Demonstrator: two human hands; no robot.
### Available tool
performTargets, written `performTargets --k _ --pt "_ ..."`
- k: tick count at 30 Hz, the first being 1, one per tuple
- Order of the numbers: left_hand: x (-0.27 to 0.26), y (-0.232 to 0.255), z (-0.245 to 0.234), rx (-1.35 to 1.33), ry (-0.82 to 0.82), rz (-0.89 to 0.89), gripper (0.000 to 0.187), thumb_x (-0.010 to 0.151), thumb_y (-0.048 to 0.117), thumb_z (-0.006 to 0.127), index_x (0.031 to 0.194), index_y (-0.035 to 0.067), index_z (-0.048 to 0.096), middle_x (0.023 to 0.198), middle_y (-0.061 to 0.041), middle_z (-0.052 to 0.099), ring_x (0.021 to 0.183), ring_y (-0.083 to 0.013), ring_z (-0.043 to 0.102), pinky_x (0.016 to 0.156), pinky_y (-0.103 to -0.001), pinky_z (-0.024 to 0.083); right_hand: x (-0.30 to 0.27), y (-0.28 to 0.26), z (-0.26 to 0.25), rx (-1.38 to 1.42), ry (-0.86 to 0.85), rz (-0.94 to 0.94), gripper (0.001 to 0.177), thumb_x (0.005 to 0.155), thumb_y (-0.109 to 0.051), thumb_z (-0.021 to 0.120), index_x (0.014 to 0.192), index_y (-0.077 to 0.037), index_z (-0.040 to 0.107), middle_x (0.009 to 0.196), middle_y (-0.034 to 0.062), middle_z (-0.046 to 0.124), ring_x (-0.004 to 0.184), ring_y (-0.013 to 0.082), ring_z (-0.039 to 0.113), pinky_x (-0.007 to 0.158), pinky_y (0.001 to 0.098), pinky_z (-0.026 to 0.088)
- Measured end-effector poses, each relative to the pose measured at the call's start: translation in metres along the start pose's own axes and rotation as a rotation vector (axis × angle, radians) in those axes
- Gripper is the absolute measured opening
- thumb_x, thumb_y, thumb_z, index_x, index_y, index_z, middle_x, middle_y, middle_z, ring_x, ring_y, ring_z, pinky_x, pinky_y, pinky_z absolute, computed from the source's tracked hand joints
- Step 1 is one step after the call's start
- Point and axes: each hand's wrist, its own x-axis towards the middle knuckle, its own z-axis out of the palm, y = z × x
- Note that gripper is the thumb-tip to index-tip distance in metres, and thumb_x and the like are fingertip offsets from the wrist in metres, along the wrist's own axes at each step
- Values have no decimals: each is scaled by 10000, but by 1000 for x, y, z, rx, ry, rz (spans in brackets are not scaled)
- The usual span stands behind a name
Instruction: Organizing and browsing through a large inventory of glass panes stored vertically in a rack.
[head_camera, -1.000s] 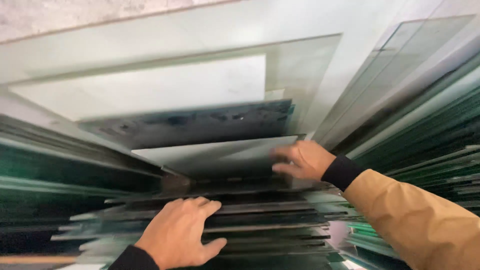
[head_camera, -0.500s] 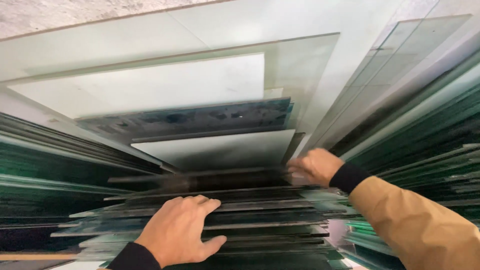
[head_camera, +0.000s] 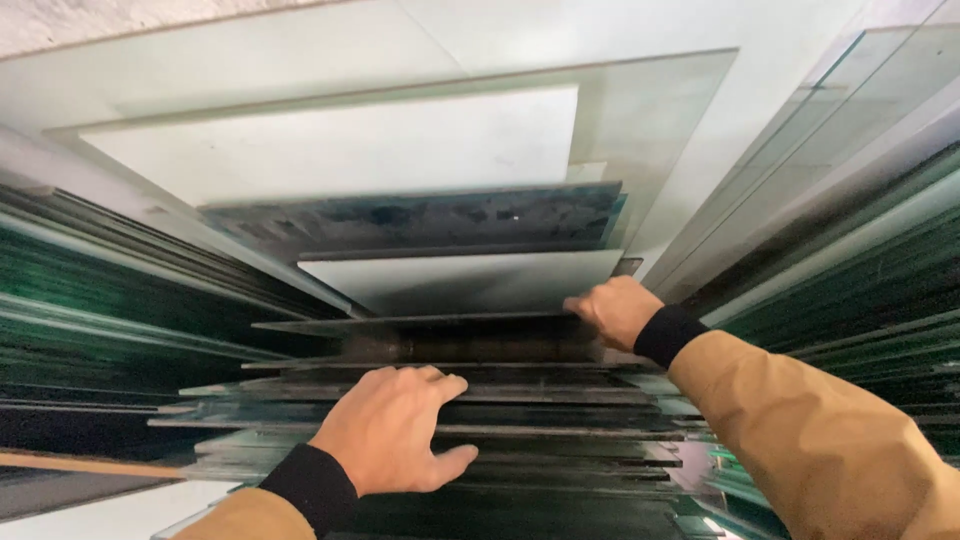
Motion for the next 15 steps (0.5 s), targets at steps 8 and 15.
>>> performTargets --k 8,15 --pt "3 -3 4 -36 -24 2 820 957 713 704 1528 128 635 1338 -97 764 1082 -338 771 920 -521 602 -6 5 0 11 -27 84 689 818 -25 765 1475 -196 655 788 133 809 654 411 741 578 536 589" --pt "0 -6 6 -65 1 6 823 941 692 712 1518 110 648 1354 -92 758 1115 -337 750 942 -531 581 -1 11 -1 -34 16 213 484 853 -136 737 1323 -234 669 692 133 768 620 431 720 569 546 582"
